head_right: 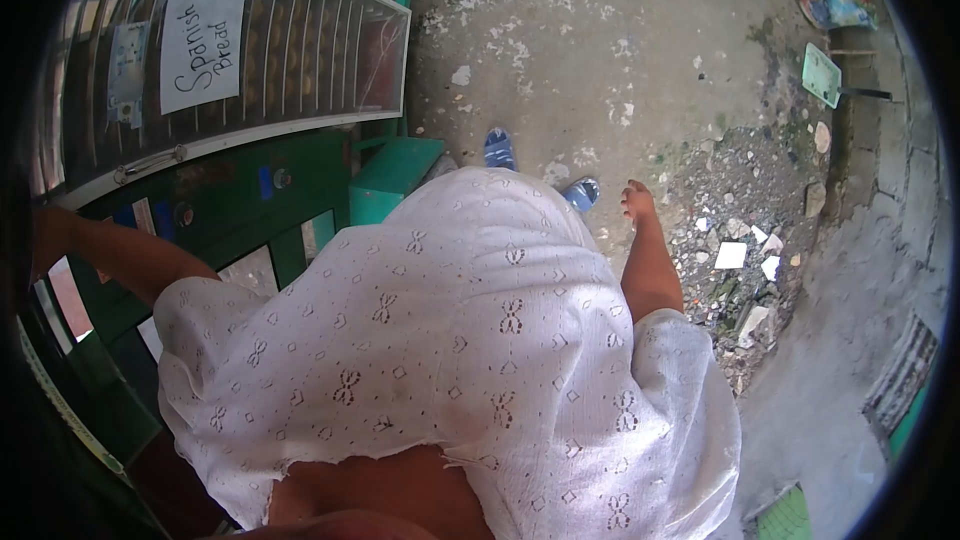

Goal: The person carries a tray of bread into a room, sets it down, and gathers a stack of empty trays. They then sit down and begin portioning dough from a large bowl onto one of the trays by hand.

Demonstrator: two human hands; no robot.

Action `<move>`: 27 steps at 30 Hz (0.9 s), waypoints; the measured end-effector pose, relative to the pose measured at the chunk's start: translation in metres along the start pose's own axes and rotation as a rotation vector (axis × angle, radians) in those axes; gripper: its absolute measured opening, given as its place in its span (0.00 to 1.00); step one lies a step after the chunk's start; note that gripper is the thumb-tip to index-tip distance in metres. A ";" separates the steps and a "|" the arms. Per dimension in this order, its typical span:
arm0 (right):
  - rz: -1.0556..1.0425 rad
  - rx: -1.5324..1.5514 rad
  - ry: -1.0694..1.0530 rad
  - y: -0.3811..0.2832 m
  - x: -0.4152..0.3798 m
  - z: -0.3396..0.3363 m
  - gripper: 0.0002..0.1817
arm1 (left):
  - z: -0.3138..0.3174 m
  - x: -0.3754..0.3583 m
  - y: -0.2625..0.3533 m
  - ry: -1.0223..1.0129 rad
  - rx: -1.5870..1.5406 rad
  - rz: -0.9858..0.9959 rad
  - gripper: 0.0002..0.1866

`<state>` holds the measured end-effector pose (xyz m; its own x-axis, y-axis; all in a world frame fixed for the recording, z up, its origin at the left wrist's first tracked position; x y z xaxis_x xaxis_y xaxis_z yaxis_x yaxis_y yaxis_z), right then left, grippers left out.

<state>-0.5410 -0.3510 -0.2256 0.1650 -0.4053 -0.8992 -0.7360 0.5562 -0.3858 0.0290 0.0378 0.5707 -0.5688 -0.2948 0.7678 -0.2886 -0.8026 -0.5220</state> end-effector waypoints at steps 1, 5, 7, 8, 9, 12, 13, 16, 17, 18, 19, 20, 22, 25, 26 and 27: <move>-0.002 0.003 0.001 0.000 0.000 0.000 0.28 | 0.007 -0.007 -0.015 -0.038 0.089 0.021 0.26; -0.003 -0.003 -0.009 -0.001 0.001 0.003 0.29 | 0.016 -0.017 -0.034 -0.053 0.198 0.101 0.28; -0.005 -0.007 -0.008 -0.004 -0.001 0.003 0.29 | 0.013 -0.012 -0.024 -0.131 0.220 0.100 0.28; -0.007 -0.009 -0.007 -0.006 -0.001 0.003 0.29 | 0.015 -0.009 -0.017 -0.209 0.240 0.098 0.29; -0.006 -0.009 -0.005 -0.006 -0.001 0.002 0.29 | 0.017 -0.012 -0.019 -0.210 0.238 0.097 0.29; -0.003 -0.008 -0.009 -0.007 0.000 -0.001 0.29 | 0.014 -0.014 -0.016 -0.124 0.259 0.088 0.24; -0.009 -0.011 -0.002 -0.007 0.000 -0.002 0.29 | 0.005 -0.003 0.001 -0.140 0.254 0.071 0.23; -0.015 -0.011 0.007 -0.004 0.002 -0.004 0.28 | 0.025 -0.019 -0.053 -0.187 0.244 0.024 0.20; -0.017 -0.008 0.009 -0.003 0.003 -0.004 0.28 | 0.026 -0.017 -0.054 -0.203 0.242 0.010 0.19; -0.017 -0.009 0.008 -0.002 0.003 -0.004 0.28 | 0.027 -0.017 -0.055 -0.219 0.239 -0.005 0.18; -0.009 -0.009 0.003 -0.002 0.000 -0.001 0.28 | 0.027 -0.014 -0.051 -0.236 0.237 -0.019 0.17; -0.002 -0.009 -0.003 -0.002 -0.003 0.001 0.28 | 0.027 -0.011 -0.047 -0.253 0.234 -0.033 0.17; -0.003 -0.013 -0.003 0.001 -0.001 0.005 0.28 | 0.025 -0.002 -0.032 -0.285 0.227 -0.059 0.16; 0.003 -0.003 -0.021 0.007 0.001 0.010 0.28 | 0.014 0.022 0.025 -0.336 0.211 -0.100 0.14; 0.008 0.005 -0.038 0.009 0.001 0.011 0.27 | 0.006 0.032 0.053 -0.355 0.207 -0.114 0.14; 0.011 -0.001 -0.038 0.008 0.001 0.010 0.27 | 0.007 0.033 0.056 -0.362 0.209 -0.114 0.14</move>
<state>-0.5405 -0.3393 -0.2314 0.1819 -0.3708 -0.9107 -0.7385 0.5599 -0.3756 -0.0007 -0.0203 0.5696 -0.2250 -0.3314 0.9163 -0.1507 -0.9172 -0.3687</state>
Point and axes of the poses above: each hand's wrist, its own x-axis towards the middle knuckle, its own z-axis out of the palm, y = z × x, the point moved 7 cm from there along x, towards the middle knuckle, and after that the axes turned 5 degrees about -x, right-handed, at the moved point
